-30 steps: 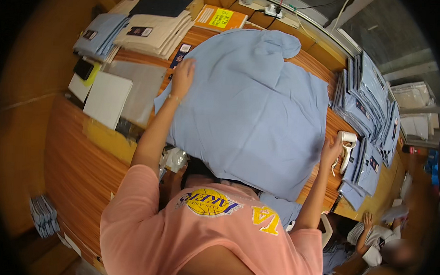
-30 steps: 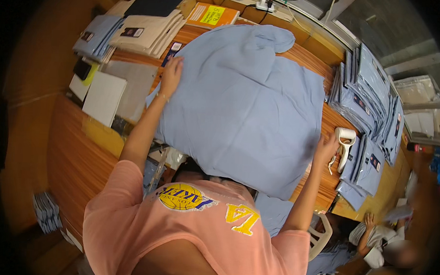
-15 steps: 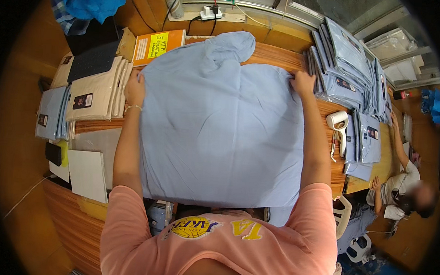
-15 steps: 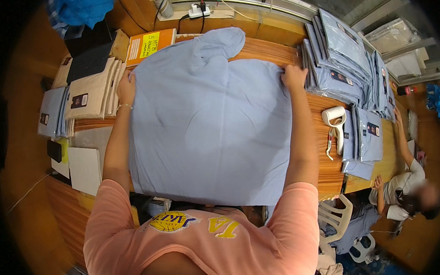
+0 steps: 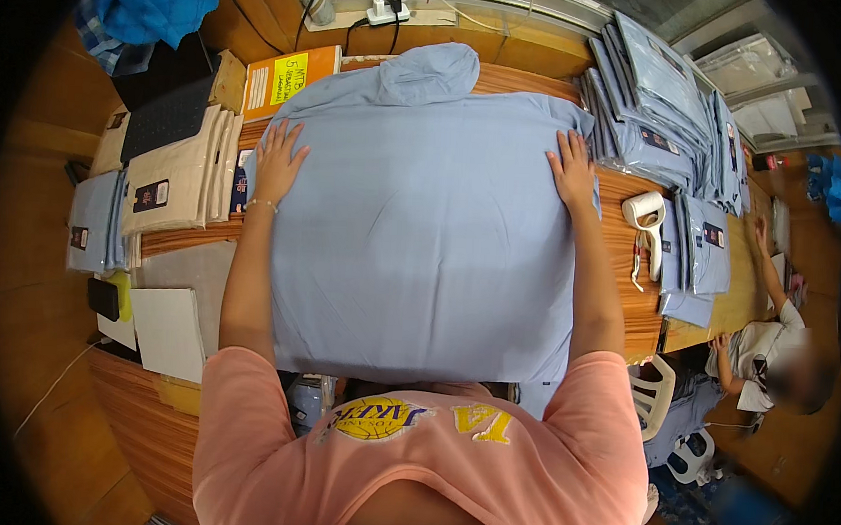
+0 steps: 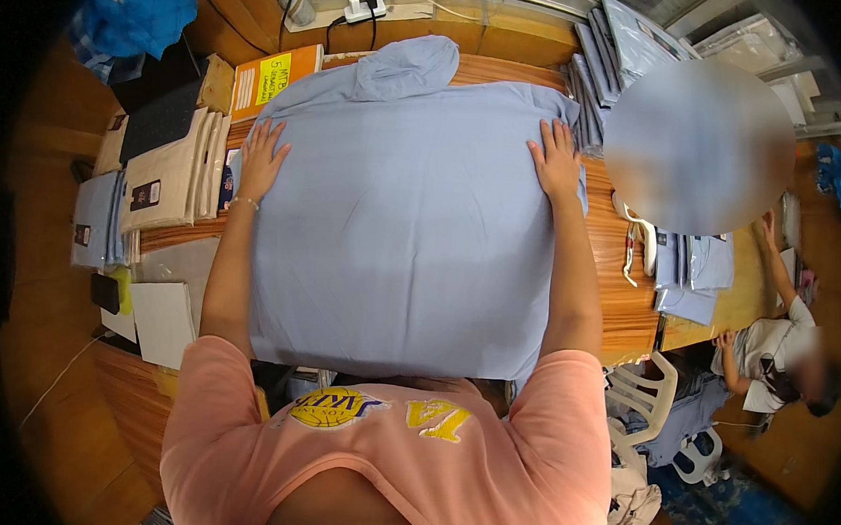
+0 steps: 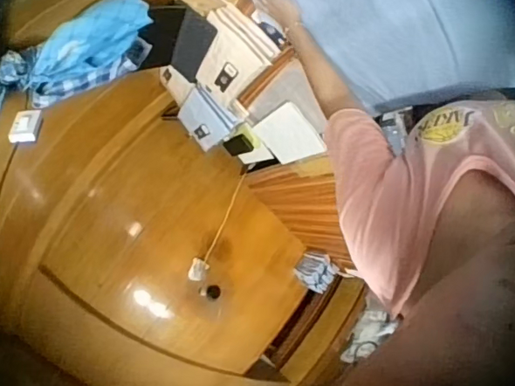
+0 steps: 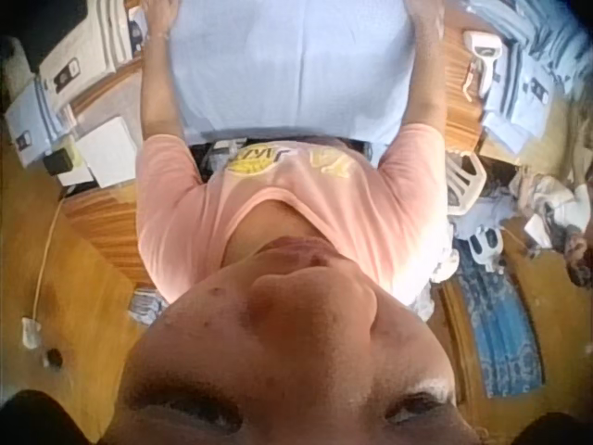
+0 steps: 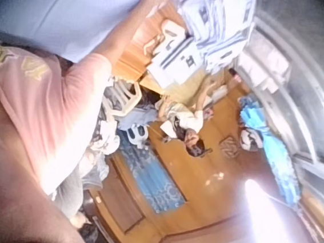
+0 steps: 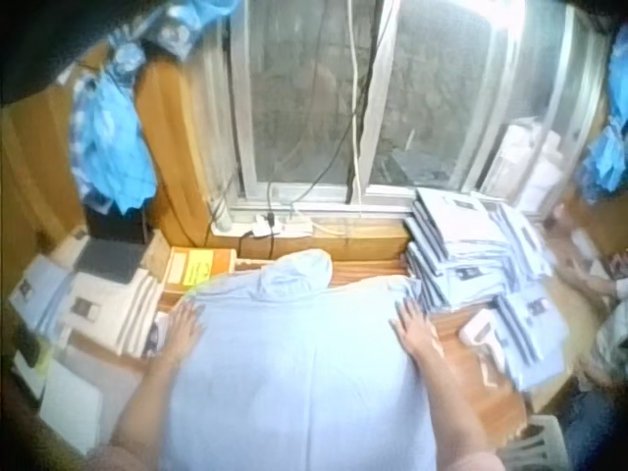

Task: The person picks up a light-blue garment from a chair, lays it flat on a table, and folds it using a cardboard guide. They then place the folded garment into a clear plastic bag and seal it with a strip of tape.

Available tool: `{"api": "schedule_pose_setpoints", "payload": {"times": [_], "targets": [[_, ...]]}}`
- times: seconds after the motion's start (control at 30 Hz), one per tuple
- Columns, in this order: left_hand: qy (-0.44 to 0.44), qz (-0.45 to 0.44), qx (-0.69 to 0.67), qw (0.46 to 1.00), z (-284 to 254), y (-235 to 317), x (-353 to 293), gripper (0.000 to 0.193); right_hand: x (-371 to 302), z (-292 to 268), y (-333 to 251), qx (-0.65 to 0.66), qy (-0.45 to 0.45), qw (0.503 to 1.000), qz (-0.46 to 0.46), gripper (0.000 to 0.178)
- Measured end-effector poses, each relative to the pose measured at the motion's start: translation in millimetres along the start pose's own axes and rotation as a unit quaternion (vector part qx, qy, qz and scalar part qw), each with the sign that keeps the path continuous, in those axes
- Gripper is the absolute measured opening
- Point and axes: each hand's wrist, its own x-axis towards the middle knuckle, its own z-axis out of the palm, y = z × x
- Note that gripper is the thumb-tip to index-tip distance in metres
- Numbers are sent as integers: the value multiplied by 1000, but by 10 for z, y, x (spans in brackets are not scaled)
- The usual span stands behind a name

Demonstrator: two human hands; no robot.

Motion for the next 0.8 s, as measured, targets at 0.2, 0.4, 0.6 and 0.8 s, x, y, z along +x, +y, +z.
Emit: {"api": "schedule_pose_setpoints", "payload": {"times": [0.2,0.4,0.6,0.8], "targets": [[50,1,-189,981,-200,71,-1006,43,-1022,-456,-326,39,29,999,12,49],[-63,-23,-85,994,-350,403,-1518,46,-1562,-464,81,-12,-110,992,59,57],[-67,-107,36,991,-493,622,-2027,49,-2302,-630,-8,27,-108,991,76,60],[137,-159,-154,966,-886,457,-2333,44,-1737,-1805,-940,497,-61,866,-11,48]]}}
